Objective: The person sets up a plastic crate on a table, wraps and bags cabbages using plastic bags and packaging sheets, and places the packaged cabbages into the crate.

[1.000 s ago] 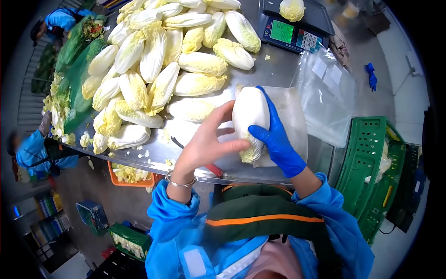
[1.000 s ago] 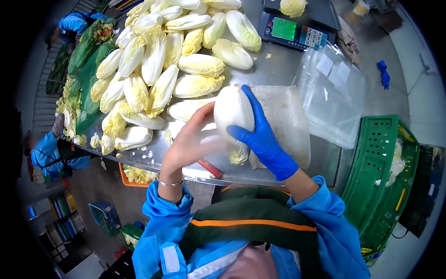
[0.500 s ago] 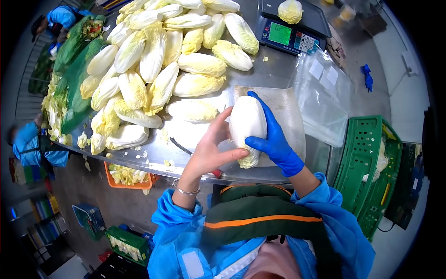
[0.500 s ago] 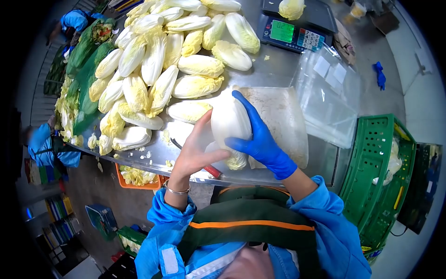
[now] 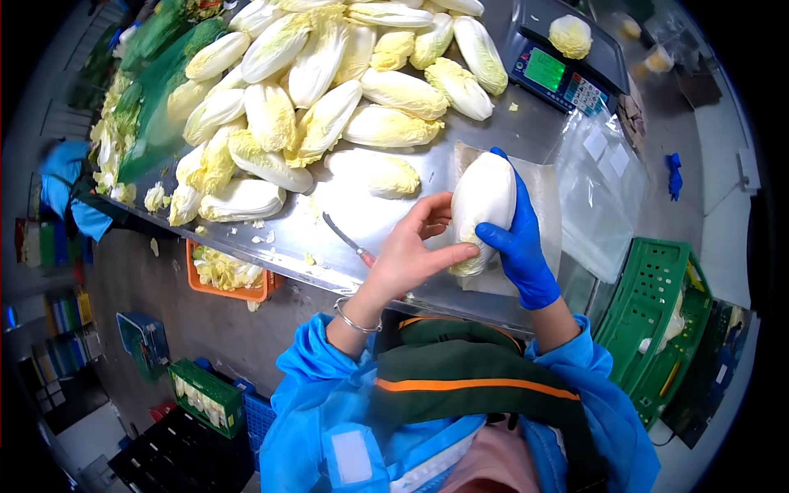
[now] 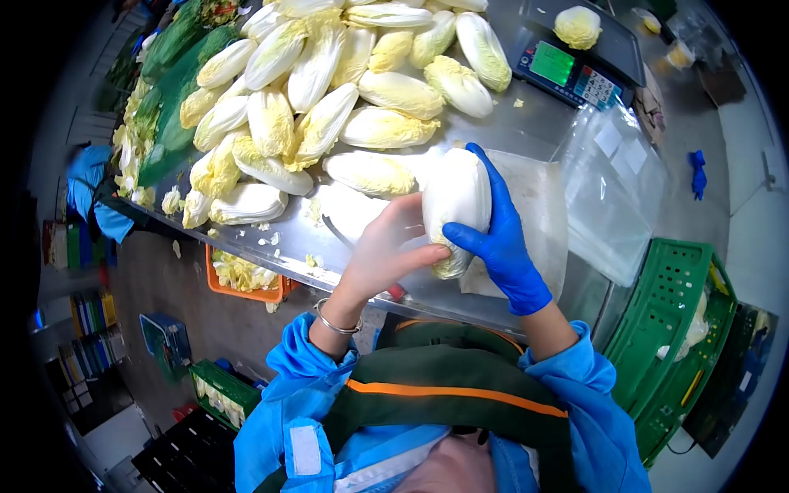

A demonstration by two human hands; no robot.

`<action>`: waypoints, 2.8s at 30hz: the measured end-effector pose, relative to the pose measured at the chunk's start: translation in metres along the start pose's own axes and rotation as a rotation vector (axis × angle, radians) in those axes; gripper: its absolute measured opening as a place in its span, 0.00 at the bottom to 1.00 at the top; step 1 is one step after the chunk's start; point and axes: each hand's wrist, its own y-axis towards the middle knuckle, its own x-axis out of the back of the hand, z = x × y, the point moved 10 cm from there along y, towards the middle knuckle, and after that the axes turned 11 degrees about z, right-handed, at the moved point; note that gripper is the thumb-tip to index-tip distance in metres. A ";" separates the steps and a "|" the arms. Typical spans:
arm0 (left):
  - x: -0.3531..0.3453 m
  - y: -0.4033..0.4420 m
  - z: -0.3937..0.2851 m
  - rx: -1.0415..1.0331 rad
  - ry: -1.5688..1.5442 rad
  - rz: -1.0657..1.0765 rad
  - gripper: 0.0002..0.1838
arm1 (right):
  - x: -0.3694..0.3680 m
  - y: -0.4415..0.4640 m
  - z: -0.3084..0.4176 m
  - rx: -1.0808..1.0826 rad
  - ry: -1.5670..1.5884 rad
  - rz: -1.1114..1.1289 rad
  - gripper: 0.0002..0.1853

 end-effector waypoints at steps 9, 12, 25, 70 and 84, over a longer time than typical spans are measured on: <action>0.016 -0.011 0.019 0.008 -0.204 -0.017 0.38 | -0.024 0.008 -0.002 0.010 -0.132 0.069 0.48; 0.020 -0.014 0.024 -0.053 -0.240 -0.021 0.38 | -0.034 0.011 -0.003 0.004 -0.127 0.110 0.48; 0.056 -0.071 0.038 -0.016 -0.044 -0.230 0.26 | -0.086 0.024 -0.017 0.055 -0.291 0.243 0.48; 0.090 -0.077 -0.008 -0.013 -0.191 -0.429 0.34 | -0.075 0.032 -0.045 -0.263 0.762 0.049 0.27; 0.262 -0.142 0.042 0.103 0.395 -0.983 0.42 | -0.017 0.061 -0.077 -0.236 -0.144 -0.090 0.32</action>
